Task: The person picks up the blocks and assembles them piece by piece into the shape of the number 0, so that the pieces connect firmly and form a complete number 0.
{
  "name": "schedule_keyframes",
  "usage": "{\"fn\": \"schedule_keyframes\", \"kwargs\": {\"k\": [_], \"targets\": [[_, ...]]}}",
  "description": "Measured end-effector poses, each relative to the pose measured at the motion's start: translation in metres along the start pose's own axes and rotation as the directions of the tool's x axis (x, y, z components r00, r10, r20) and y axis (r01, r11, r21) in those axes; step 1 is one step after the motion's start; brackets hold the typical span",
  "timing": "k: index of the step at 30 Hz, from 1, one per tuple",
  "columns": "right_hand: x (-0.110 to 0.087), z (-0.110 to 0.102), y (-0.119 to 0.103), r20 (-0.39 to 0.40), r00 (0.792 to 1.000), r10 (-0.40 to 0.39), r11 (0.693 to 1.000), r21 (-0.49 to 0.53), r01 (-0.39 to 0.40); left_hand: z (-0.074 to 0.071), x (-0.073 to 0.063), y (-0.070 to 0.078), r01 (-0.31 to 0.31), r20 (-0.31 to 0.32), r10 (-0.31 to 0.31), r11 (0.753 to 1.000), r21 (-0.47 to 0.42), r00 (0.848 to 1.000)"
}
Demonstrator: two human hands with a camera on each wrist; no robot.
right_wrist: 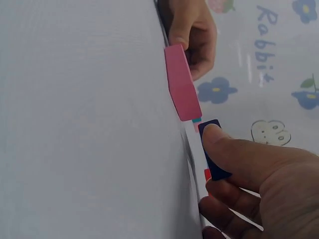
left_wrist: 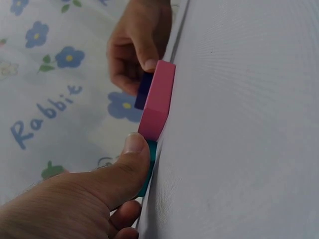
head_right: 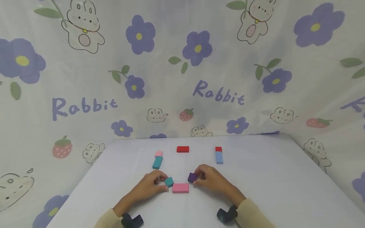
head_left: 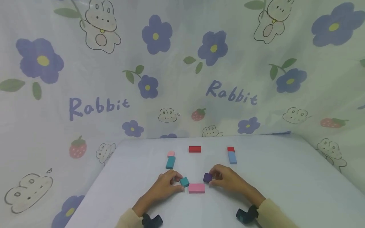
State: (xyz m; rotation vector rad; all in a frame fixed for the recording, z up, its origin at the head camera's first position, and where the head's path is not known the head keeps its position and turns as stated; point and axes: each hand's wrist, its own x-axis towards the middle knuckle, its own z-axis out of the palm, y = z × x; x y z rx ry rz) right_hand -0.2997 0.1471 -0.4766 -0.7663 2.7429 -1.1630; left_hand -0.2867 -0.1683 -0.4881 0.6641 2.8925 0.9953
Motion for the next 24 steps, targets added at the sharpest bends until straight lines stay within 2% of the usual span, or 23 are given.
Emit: {"fn": "schedule_keyframes", "kwargs": {"k": [10,15,24], "targets": [[-0.0023,0.0046,0.0096,-0.013,1.000,-0.008,1.000,-0.011,0.008,0.0013,0.0016,0.0015,-0.008,0.000,0.008,1.000,0.012,1.000],[-0.0039,0.0049,0.0088,0.009,1.000,0.015,1.000,-0.008,-0.015,0.0018,0.0001,0.0015,-0.001,0.009,0.001,1.000,-0.004,1.000],[-0.0023,0.0020,0.0089,0.025,1.000,-0.003,0.999,-0.050,0.004,-0.0015,0.0003,0.0047,-0.012,-0.006,0.012,1.000,-0.008,1.000]]}}
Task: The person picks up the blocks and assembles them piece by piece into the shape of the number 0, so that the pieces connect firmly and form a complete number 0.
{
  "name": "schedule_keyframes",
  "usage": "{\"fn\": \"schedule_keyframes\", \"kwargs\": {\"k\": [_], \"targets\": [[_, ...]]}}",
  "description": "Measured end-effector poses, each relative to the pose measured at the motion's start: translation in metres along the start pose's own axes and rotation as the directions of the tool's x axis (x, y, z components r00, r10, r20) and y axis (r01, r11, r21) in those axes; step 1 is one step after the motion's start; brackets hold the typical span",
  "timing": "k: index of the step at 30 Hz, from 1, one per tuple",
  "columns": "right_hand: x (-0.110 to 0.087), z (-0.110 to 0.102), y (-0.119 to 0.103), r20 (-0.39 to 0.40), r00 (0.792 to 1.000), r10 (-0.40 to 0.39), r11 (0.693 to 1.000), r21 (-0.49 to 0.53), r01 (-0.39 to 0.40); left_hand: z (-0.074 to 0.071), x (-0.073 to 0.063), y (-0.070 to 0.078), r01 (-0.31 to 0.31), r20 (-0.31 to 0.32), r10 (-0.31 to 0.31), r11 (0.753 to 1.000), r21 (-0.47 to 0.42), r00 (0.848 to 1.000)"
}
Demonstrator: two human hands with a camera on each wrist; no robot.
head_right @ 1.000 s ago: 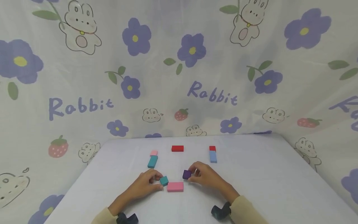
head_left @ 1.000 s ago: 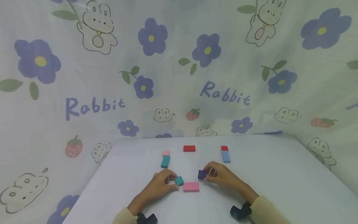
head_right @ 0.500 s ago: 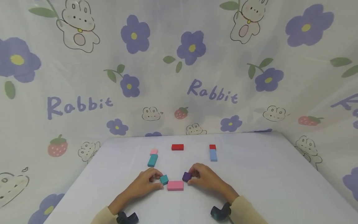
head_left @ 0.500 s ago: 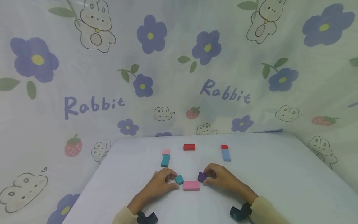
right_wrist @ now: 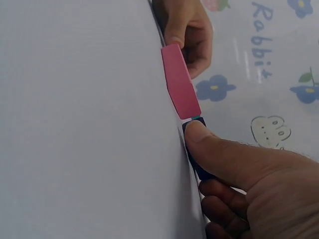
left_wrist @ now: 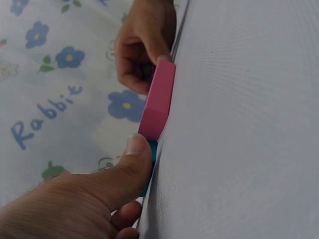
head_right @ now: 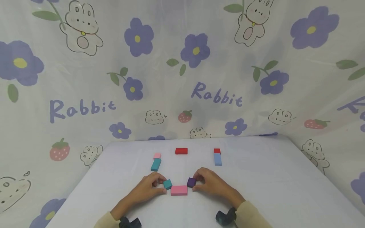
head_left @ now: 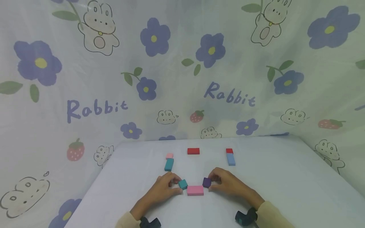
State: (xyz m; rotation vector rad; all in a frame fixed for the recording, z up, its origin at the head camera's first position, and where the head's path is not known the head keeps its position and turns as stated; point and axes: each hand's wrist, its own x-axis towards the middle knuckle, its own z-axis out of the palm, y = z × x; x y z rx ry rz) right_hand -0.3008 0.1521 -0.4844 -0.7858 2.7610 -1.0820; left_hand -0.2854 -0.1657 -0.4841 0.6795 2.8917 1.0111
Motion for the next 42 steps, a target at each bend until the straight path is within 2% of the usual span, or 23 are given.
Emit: {"fn": "schedule_keyframes", "kwargs": {"k": [10,24,42], "targets": [[-0.0009,-0.0029,0.0022,0.013,0.999,-0.033,0.999,0.011,0.033,-0.0007,0.0004,0.0025,0.019,0.006,-0.019,1.000,0.001,1.000],[-0.0020,-0.0024,0.0013,0.022,0.999,-0.049,0.999,0.017,0.049,0.0026,0.0021,-0.0048,0.028,0.005,-0.028,1.000,-0.002,1.000],[-0.0025,-0.0019,0.0038,0.029,0.999,-0.037,0.999,0.008,0.037,0.0026,0.0015,-0.0052,0.025,0.012,-0.025,1.000,-0.012,1.000]]}}
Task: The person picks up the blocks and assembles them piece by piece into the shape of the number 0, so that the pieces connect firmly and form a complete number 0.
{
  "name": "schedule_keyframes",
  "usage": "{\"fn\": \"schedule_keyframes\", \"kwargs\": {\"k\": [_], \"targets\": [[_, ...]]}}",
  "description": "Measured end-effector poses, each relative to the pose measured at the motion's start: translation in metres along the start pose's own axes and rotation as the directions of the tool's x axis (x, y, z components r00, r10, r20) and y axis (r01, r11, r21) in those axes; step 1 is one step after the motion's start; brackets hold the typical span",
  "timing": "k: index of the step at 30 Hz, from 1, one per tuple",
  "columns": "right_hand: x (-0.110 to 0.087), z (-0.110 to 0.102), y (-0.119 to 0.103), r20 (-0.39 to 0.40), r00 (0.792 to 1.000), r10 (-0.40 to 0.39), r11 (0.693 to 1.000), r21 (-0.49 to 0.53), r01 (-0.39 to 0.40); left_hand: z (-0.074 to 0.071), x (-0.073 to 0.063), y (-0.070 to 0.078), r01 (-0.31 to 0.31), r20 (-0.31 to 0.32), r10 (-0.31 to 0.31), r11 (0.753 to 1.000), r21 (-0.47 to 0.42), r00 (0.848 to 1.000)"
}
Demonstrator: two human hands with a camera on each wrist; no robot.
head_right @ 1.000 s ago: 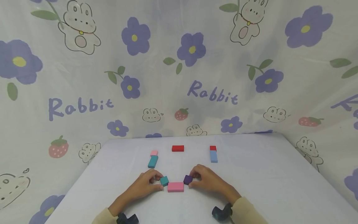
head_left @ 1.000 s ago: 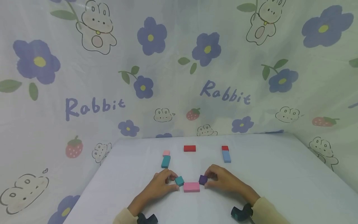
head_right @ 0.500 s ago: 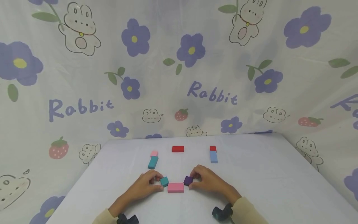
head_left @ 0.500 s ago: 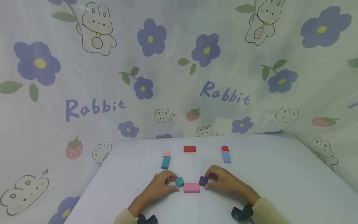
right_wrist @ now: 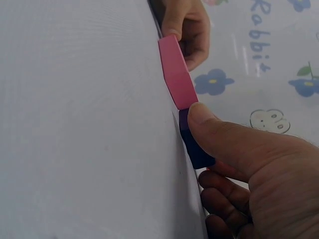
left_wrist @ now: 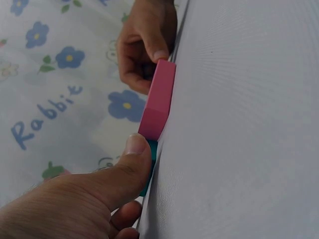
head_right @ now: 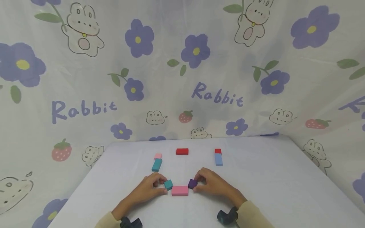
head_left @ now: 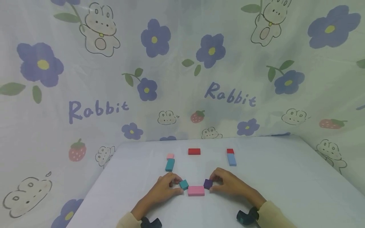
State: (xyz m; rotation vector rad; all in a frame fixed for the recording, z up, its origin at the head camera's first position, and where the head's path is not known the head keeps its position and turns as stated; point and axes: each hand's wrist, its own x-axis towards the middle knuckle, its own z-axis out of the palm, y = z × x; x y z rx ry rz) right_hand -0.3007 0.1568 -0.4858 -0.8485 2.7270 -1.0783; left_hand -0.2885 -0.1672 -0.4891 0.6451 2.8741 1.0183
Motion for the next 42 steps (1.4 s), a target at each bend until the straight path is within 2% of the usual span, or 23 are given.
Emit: {"fn": "schedule_keyframes", "kwargs": {"k": [23,25,29,33,35,36,40,42], "targets": [[-0.002,0.001,0.002,-0.007,1.000,-0.021,1.000,0.010,0.021,-0.002,-0.002,0.002,0.026,0.015,-0.025,0.999,-0.025,1.000],[-0.002,0.002,0.002,-0.010,0.999,-0.032,0.999,0.015,0.032,-0.003,-0.002,0.002,0.020,0.017,-0.020,0.999,-0.035,1.000],[-0.002,0.001,0.004,-0.008,1.000,-0.020,1.000,0.007,0.020,-0.006,-0.001,0.002,0.007,0.015,-0.006,0.993,-0.114,1.000],[-0.005,0.000,0.004,-0.011,1.000,-0.005,1.000,-0.016,0.005,-0.013,0.002,0.003,0.042,-0.041,-0.050,0.985,-0.168,0.998],[-0.005,0.001,0.003,-0.017,1.000,-0.011,1.000,-0.013,0.011,-0.019,0.004,0.002,0.092,-0.104,-0.111,0.980,-0.177,0.988],[-0.005,0.001,0.002,-0.019,1.000,-0.019,1.000,-0.008,0.019,-0.022,0.005,0.001,0.123,-0.144,-0.149,0.976,-0.178,0.978],[-0.003,0.004,-0.001,-0.021,0.999,-0.035,0.999,0.002,0.035,-0.036,0.010,-0.007,0.211,-0.298,-0.252,0.964,-0.163,0.920],[-0.002,0.004,-0.001,-0.025,0.999,-0.043,0.999,-0.012,0.043,-0.043,0.016,-0.010,0.240,-0.335,-0.272,0.962,-0.132,0.902]]}}
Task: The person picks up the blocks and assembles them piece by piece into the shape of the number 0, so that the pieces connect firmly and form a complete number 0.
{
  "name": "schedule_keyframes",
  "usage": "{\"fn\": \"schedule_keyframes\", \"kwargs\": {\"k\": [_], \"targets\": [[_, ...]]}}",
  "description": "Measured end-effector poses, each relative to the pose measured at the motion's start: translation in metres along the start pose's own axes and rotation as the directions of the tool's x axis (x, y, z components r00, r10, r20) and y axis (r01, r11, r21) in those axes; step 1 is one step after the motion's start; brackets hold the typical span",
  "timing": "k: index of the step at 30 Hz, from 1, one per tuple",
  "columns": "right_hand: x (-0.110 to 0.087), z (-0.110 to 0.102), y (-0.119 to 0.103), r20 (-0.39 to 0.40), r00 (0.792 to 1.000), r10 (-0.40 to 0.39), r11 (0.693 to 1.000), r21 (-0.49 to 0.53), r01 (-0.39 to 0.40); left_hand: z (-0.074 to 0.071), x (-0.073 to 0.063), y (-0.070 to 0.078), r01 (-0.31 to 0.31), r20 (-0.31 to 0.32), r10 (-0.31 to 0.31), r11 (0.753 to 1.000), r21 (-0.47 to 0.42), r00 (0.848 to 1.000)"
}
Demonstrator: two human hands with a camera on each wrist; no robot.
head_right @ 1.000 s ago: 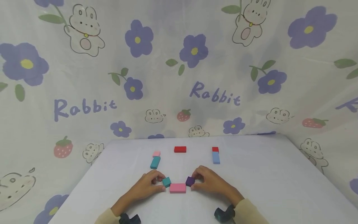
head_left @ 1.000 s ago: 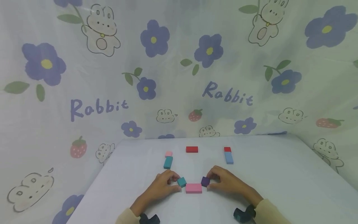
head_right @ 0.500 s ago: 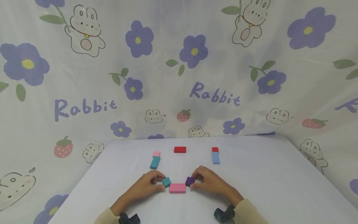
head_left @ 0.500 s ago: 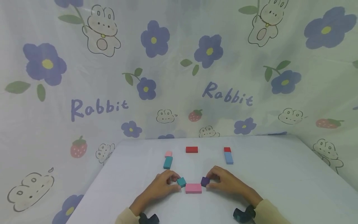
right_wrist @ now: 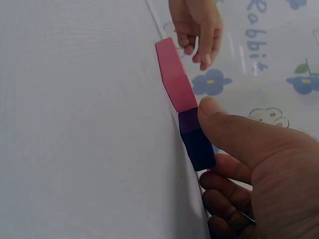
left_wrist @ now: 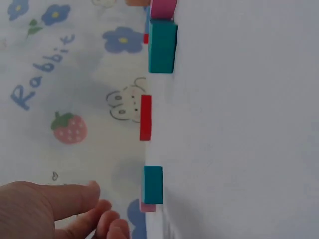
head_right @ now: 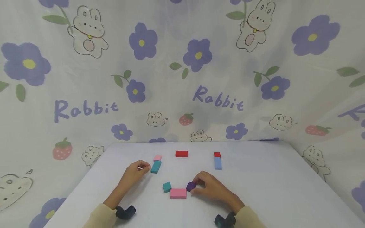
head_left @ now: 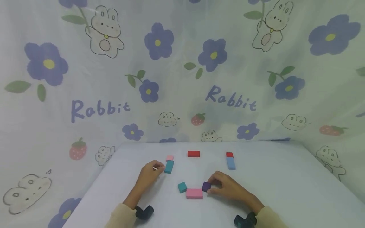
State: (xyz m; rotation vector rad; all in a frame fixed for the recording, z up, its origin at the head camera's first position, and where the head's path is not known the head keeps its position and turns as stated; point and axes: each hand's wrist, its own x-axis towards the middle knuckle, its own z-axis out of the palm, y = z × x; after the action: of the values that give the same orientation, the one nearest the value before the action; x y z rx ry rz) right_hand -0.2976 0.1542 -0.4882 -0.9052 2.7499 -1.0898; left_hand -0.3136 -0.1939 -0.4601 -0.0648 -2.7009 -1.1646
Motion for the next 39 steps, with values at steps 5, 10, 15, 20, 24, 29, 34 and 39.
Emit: {"fn": "schedule_keyframes", "kwargs": {"k": [5,10,15,20,24,29,34,39], "targets": [[0.002,0.002,0.003,-0.022,1.000,-0.006,1.000,-0.018,0.005,-0.005,0.023,0.003,0.079,0.064,-0.083,0.995,0.063,0.994],[0.000,0.004,0.004,-0.007,1.000,0.000,1.000,0.011,0.000,0.001,0.038,0.002,0.183,0.151,-0.202,0.974,0.133,0.968],[0.000,0.005,0.005,0.003,1.000,0.025,0.999,0.029,-0.025,0.011,0.045,0.005,0.171,0.159,-0.207,0.962,0.214,0.965],[0.000,0.003,0.005,-0.002,1.000,0.017,1.000,0.022,-0.017,0.016,0.046,0.014,0.178,0.139,-0.211,0.960,0.218,0.968],[0.000,0.003,0.003,-0.005,1.000,0.019,1.000,0.011,-0.019,0.017,0.044,0.018,0.184,0.146,-0.217,0.960,0.209,0.965],[0.000,0.001,0.001,-0.003,1.000,0.021,1.000,0.020,-0.021,0.016,0.042,0.018,0.172,0.210,-0.218,0.961,0.216,0.953],[0.000,0.002,0.002,-0.001,1.000,0.028,0.999,0.020,-0.027,0.013,0.043,0.013,0.139,0.290,-0.198,0.967,0.212,0.936],[-0.001,0.002,0.003,-0.010,1.000,0.009,1.000,0.025,-0.009,0.008,0.045,0.012,0.103,0.339,-0.177,0.969,0.224,0.924]]}}
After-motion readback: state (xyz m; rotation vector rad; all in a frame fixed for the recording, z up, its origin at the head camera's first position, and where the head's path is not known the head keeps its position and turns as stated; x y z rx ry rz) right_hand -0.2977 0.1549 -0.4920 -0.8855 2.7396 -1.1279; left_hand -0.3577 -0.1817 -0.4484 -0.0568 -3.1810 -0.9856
